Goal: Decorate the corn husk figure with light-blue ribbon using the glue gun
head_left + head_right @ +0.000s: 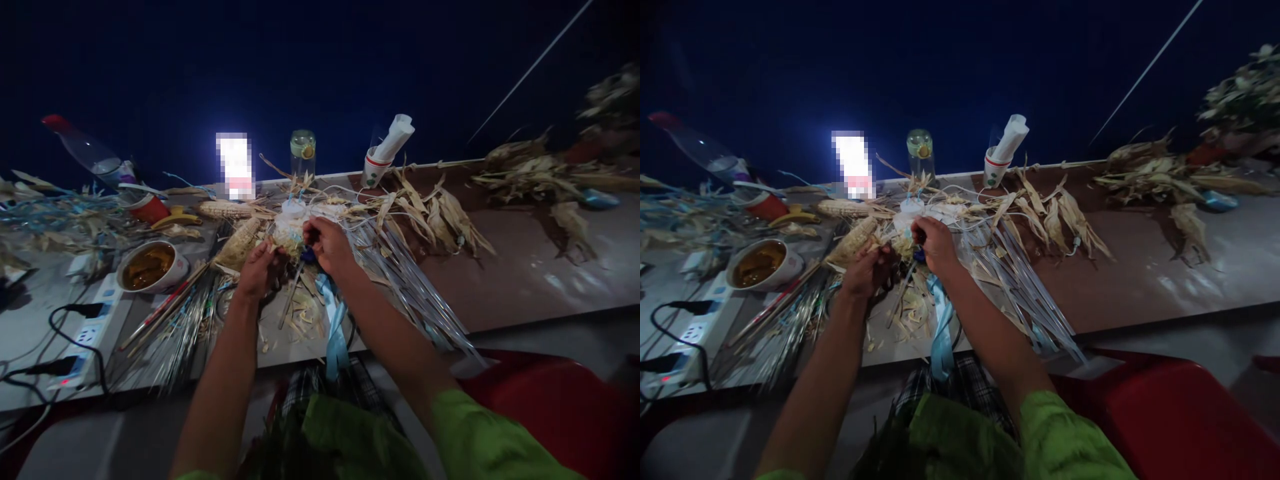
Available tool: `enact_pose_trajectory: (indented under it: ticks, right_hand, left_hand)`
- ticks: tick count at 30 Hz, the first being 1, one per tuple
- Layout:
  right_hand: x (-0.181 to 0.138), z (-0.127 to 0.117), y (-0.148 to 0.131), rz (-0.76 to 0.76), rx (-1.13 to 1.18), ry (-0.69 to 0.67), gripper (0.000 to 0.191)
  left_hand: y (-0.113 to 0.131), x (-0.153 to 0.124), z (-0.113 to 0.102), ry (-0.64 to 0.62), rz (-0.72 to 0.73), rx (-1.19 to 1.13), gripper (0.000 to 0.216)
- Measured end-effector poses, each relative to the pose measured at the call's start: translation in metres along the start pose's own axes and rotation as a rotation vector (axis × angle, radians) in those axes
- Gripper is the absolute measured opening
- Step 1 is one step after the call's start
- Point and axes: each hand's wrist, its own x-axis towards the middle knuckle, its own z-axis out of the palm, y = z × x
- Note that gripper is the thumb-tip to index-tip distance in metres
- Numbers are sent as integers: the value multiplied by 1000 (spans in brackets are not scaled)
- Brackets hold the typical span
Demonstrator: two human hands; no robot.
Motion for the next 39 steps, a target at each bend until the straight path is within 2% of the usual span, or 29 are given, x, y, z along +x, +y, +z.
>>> enact_pose_trajectory:
  ticks: [4,9,13,20,24,31,35,39]
  right_hand:
    - [4,-2,-2,-83,18,51,30]
    - [7,-6,-6,-220,-56,116,21]
    - [12,-11,-12,-309,-115,155,16]
    - [12,-3,-34,-409,-288,104,10]
    - [20,2,-39,-359,-496,44,9]
    - [49,0,-27,-325,-983,-40,12]
    - [60,12,-20,-311,-1277,-169,15]
    - [67,24,-14,-284,-1600,-310,21]
  left_hand:
    - [7,1,1,82,69,-78,24]
    - [14,3,0,80,144,-174,24]
    - [17,3,0,124,177,-159,30]
    - [22,2,2,136,206,-207,24]
    - [21,4,-1,139,215,-221,19]
    - [18,5,-4,127,226,-217,19]
    - [20,4,-5,127,243,-226,20]
    - [21,6,-7,189,252,-196,18]
